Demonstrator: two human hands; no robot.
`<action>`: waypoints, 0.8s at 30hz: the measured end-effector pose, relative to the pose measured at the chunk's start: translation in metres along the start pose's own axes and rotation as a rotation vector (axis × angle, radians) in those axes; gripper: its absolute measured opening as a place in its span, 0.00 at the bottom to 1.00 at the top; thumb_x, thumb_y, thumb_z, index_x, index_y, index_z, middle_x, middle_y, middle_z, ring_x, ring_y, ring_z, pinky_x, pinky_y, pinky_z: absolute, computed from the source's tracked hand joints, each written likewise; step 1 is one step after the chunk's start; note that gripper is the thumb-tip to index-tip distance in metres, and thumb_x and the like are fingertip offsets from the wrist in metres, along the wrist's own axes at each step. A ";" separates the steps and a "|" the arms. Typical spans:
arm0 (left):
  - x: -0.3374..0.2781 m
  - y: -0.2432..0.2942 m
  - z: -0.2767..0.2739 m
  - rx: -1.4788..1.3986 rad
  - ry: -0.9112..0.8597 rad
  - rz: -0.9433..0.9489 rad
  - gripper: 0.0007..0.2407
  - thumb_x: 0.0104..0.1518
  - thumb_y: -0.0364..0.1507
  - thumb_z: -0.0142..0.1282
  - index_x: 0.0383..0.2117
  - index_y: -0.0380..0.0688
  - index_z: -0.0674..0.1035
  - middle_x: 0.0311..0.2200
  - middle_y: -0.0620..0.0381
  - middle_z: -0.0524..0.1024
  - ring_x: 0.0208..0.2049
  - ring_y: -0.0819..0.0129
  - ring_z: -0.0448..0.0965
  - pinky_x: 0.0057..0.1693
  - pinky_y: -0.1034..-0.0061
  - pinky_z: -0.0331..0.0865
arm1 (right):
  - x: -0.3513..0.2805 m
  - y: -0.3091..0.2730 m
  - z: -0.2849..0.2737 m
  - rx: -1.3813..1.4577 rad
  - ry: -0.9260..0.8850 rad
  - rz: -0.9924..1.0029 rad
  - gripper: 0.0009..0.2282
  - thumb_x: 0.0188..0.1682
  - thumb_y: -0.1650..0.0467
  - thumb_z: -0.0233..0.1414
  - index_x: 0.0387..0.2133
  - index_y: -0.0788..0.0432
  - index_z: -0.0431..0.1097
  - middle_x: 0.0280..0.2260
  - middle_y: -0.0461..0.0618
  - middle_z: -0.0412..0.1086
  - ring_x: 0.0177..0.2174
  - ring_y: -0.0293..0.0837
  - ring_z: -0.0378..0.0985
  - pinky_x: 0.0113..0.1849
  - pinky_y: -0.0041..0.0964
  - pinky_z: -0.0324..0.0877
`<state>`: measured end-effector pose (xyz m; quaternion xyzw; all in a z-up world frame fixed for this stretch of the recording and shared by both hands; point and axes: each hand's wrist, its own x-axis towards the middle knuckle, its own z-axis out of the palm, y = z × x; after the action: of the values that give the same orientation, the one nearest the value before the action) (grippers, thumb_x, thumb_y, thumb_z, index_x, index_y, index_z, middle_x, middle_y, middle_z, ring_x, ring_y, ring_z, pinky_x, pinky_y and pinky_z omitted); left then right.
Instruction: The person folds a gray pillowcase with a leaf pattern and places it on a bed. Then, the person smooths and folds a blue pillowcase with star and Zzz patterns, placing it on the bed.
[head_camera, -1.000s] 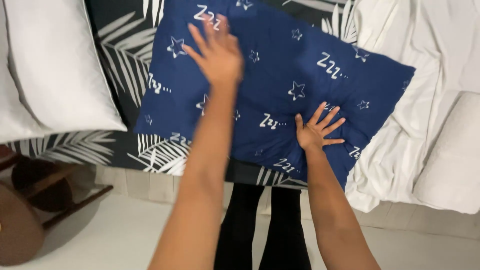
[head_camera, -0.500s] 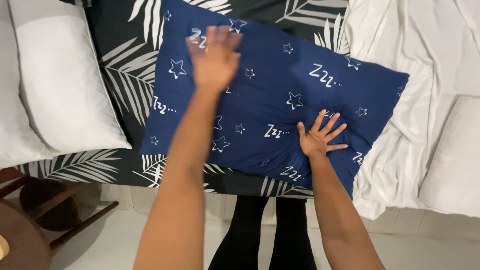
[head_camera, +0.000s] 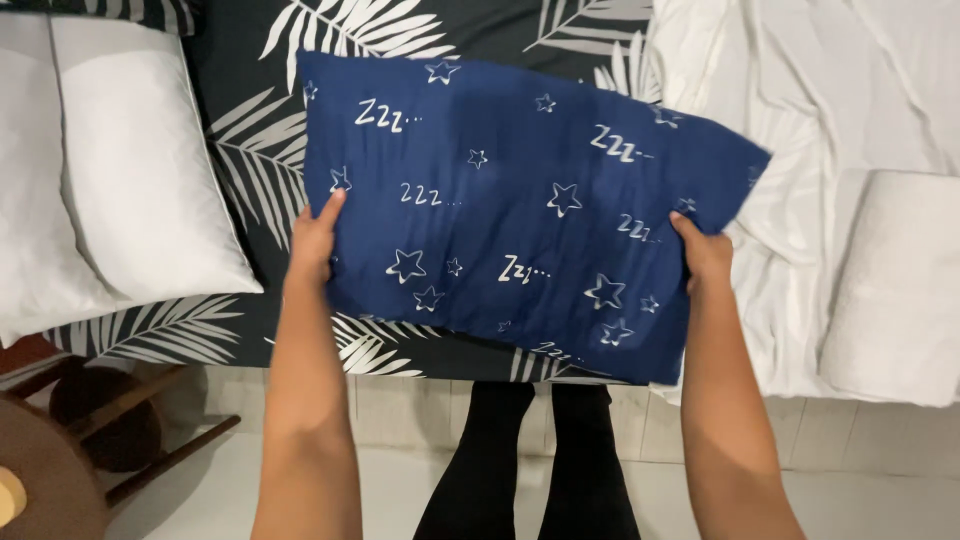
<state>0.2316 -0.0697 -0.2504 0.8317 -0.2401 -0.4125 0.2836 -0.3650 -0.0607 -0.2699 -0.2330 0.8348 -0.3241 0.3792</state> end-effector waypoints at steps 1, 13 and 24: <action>-0.004 0.006 -0.009 -0.172 -0.067 0.000 0.37 0.53 0.46 0.68 0.63 0.35 0.65 0.57 0.42 0.75 0.56 0.54 0.80 0.62 0.66 0.73 | 0.006 -0.007 -0.004 0.140 -0.127 0.186 0.29 0.39 0.66 0.65 0.53 0.65 0.65 0.48 0.59 0.72 0.47 0.56 0.77 0.51 0.49 0.70; -0.093 -0.018 -0.134 -0.880 -0.469 0.487 0.24 0.57 0.22 0.60 0.63 0.37 0.71 0.60 0.51 0.75 0.62 0.56 0.74 0.73 0.59 0.64 | 0.010 -0.019 -0.159 0.748 -0.665 0.024 0.28 0.50 0.72 0.54 0.67 0.65 0.60 0.60 0.57 0.67 0.58 0.52 0.73 0.60 0.49 0.70; -0.178 -0.133 -0.037 0.047 0.024 -0.253 0.26 0.64 0.43 0.43 0.68 0.50 0.65 0.65 0.48 0.66 0.61 0.53 0.67 0.64 0.51 0.62 | -0.002 0.083 -0.090 -0.408 -0.586 -0.582 0.40 0.52 0.49 0.56 0.71 0.53 0.46 0.70 0.61 0.49 0.69 0.58 0.50 0.67 0.69 0.49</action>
<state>0.1876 0.1491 -0.2228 0.8668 -0.1392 -0.4291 0.2125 -0.4459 0.0298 -0.2836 -0.6092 0.6392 -0.1667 0.4388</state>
